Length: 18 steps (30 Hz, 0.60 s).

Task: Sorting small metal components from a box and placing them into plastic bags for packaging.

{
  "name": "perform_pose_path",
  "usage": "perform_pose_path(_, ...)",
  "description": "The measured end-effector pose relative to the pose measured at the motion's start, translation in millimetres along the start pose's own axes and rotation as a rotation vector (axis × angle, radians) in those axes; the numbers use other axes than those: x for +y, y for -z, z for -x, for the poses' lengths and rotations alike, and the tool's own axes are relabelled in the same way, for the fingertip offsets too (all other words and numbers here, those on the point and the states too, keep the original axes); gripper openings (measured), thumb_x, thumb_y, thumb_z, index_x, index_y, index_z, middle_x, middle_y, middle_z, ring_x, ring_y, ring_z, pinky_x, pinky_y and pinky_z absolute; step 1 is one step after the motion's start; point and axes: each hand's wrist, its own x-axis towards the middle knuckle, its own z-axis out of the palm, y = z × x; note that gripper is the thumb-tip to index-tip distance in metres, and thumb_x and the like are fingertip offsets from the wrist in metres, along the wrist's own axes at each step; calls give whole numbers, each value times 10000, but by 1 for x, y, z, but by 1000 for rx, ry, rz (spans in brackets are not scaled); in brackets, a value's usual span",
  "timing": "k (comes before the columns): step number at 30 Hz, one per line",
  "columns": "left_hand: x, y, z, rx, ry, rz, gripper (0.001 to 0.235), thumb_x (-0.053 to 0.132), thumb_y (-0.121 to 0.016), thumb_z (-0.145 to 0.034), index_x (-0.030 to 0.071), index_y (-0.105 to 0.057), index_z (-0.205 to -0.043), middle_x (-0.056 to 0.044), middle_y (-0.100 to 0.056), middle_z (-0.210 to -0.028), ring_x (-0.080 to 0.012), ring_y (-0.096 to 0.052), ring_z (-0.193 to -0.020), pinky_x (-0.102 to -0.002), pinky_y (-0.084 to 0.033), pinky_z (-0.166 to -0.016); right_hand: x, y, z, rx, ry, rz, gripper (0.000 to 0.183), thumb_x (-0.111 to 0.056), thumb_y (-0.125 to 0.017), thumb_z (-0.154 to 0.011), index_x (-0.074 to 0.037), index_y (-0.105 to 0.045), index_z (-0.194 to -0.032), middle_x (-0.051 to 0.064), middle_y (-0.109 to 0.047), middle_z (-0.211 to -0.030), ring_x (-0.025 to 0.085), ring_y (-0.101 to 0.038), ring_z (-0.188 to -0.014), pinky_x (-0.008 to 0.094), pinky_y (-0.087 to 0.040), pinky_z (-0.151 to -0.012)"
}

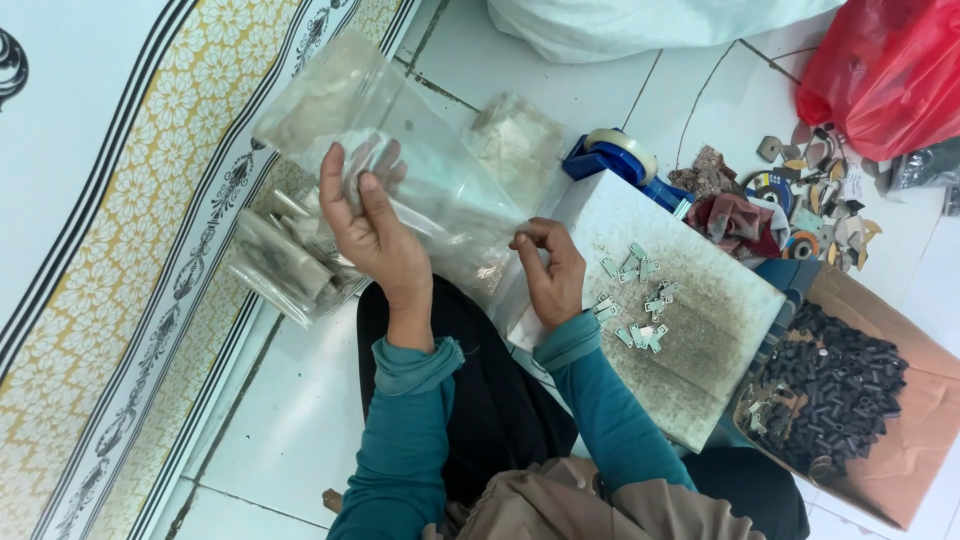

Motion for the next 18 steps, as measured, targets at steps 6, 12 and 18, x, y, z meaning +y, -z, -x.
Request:
perform_pose_path(6, -13, -29, -5, -34, 70, 56, 312, 76, -487, -1127, 34, -506, -1435, -180, -677, -1274, -310, -712, -1165, -333, -649, -905, 8, 2, 2, 50, -34, -161, 209, -205, -481, -1104, -58, -630, -1094, 141, -727, -825, 266, -738, -871, 415, -510, -874)
perform_pose_path(12, -27, -39, 16, -49, 171, 99, 288, 52, -486, -1117, 29, -533, -1400, -212, -719, -1168, -267, -716, -1099, -352, -651, -881, 13, -1, 3, 45, 10, -163, 201, -133, -518, -1113, 21, -618, -1196, 178, -698, -841, 323, -756, -899, 422, -506, -854)
perform_pose_path(18, -33, -27, 19, -60, 252, 79, 363, 38, -537, -1097, 71, -483, -1454, -205, -731, -1119, -172, -703, -998, -336, -642, -888, 10, -3, 2, 50, -11, -94, 146, -102, -541, -1104, -24, -650, -1161, 148, -738, -754, 205, -696, -776, 335, -478, -761)
